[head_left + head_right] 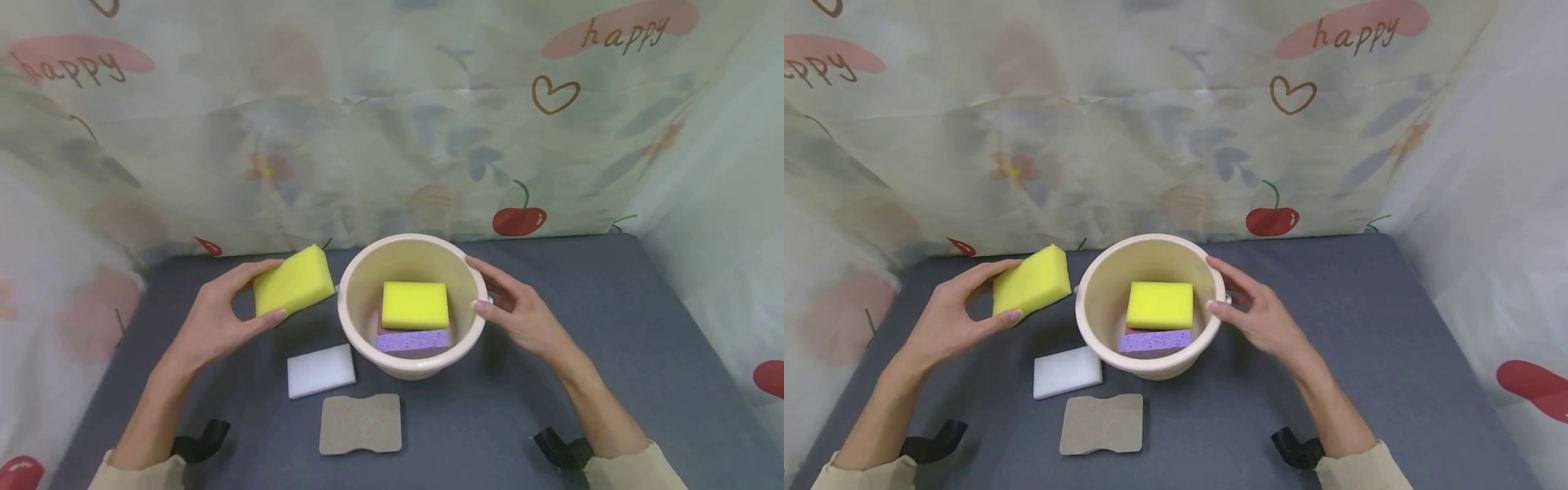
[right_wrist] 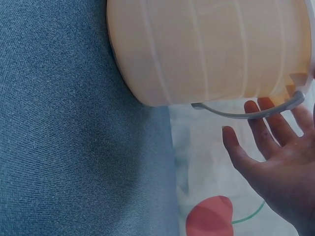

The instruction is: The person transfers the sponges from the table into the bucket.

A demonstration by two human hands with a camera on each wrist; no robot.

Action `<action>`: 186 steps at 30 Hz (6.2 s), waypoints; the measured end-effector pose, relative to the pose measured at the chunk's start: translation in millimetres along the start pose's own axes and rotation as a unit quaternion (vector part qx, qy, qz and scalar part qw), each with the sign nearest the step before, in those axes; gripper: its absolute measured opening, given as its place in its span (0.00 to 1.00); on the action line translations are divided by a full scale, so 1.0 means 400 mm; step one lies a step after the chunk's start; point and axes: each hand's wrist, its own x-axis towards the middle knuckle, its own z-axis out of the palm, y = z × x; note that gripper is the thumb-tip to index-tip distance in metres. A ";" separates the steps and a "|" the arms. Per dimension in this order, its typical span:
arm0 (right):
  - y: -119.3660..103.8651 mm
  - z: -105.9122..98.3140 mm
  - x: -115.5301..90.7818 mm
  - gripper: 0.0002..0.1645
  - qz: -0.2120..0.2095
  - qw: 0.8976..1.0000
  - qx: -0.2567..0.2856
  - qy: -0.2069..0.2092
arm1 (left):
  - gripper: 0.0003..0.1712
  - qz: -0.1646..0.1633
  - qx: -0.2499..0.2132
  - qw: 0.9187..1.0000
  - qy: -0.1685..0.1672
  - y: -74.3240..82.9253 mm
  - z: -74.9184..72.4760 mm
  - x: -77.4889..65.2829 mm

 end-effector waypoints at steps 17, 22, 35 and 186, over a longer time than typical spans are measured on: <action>0.004 0.000 0.001 0.42 -0.002 1.000 0.018 0.000 | 0.44 0.047 -0.007 0.999 -0.020 0.072 -0.013 0.058; 0.002 -0.003 0.001 0.41 -0.005 1.000 0.028 0.003 | 0.43 0.073 -0.015 0.997 -0.028 0.091 -0.006 0.080; 0.006 0.003 -0.002 0.41 -0.002 1.000 0.023 0.010 | 0.42 0.117 -0.030 0.990 -0.070 0.135 0.015 0.119; 0.009 0.004 -0.011 0.39 0.015 1.000 0.008 0.011 | 0.44 0.040 -0.065 0.997 -0.002 0.053 0.137 -0.095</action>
